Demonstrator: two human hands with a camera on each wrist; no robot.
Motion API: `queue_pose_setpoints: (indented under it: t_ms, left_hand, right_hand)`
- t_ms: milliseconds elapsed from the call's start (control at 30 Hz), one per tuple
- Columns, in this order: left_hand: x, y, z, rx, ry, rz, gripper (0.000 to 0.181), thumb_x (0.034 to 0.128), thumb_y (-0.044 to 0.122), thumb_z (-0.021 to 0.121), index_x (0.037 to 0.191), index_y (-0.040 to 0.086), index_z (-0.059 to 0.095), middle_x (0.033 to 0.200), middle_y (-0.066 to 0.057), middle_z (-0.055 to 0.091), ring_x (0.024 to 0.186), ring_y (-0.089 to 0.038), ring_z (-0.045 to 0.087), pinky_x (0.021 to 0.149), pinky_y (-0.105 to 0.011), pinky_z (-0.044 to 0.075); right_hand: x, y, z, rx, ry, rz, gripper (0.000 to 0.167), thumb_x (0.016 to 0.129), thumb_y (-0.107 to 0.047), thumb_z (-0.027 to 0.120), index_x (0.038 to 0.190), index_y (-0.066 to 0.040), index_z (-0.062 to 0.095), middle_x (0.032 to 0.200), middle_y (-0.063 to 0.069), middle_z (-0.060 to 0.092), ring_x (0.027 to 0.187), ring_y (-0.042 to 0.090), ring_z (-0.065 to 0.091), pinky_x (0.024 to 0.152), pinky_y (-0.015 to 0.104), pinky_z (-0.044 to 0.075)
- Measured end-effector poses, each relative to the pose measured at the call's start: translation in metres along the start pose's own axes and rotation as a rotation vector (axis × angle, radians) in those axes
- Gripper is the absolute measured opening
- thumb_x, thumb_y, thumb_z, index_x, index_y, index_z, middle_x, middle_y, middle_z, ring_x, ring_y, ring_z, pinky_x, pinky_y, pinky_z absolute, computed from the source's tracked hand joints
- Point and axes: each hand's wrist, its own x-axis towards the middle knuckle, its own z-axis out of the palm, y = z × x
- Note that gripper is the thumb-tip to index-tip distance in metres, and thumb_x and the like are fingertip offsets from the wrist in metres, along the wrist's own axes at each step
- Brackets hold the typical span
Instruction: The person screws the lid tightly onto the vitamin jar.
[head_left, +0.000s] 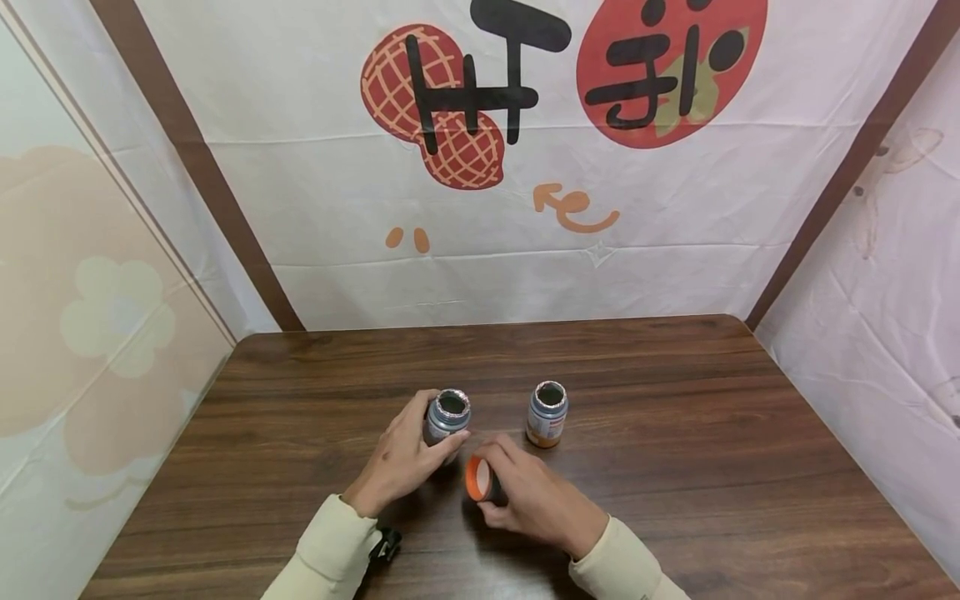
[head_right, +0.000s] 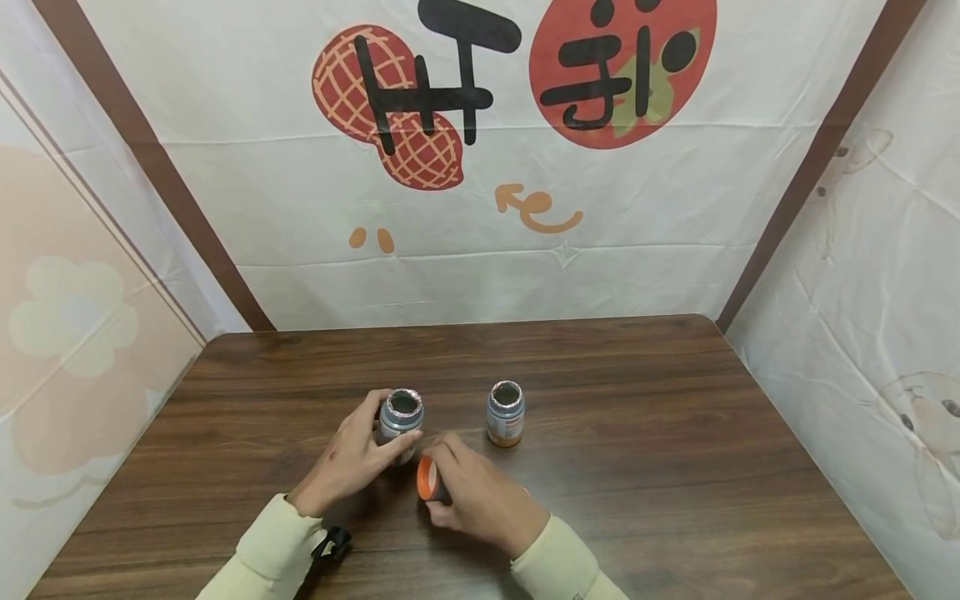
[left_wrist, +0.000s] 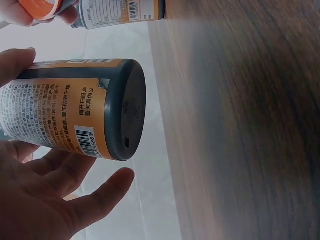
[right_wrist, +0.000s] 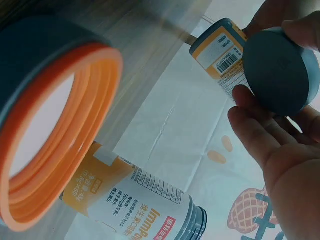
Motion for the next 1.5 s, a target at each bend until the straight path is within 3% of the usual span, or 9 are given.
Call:
queue_pose_setpoints:
  t_ms: [500, 933, 1500]
  left_hand:
    - [-0.002, -0.002, 0.0, -0.052, -0.046, 0.035, 0.057, 0.0882, 0.023, 0.079, 0.132, 0.007, 0.048, 0.122, -0.008, 0.057, 0.107, -0.02, 0.059, 0.09, -0.047, 0.049]
    - [-0.007, -0.003, -0.002, -0.069, -0.088, 0.049, 0.058, 0.0874, 0.021, 0.08, 0.133, 0.008, 0.046, 0.124, -0.007, 0.055, 0.109, -0.019, 0.056, 0.092, -0.046, 0.048]
    - [-0.007, -0.005, 0.002, -0.07, -0.106, 0.053, 0.054, 0.0875, 0.021, 0.08, 0.131, 0.011, 0.049, 0.118, -0.005, 0.061, 0.107, -0.018, 0.058, 0.089, -0.043, 0.049]
  right_hand:
    - [-0.001, 0.002, -0.005, -0.044, 0.042, 0.017, 0.055, 0.072, -0.007, 0.084, 0.118, -0.002, 0.055, 0.119, 0.006, 0.052, 0.101, 0.014, 0.059, 0.085, 0.024, 0.051]
    - [0.002, 0.005, -0.01, -0.098, 0.096, 0.023, 0.062, 0.074, -0.011, 0.084, 0.129, 0.0, 0.056, 0.118, 0.007, 0.053, 0.096, 0.014, 0.06, 0.081, 0.026, 0.053]
    - [0.012, 0.011, -0.013, -0.107, 0.19, 0.009, 0.058, 0.073, -0.011, 0.086, 0.12, -0.001, 0.053, 0.111, 0.007, 0.059, 0.095, 0.017, 0.06, 0.081, 0.029, 0.053]
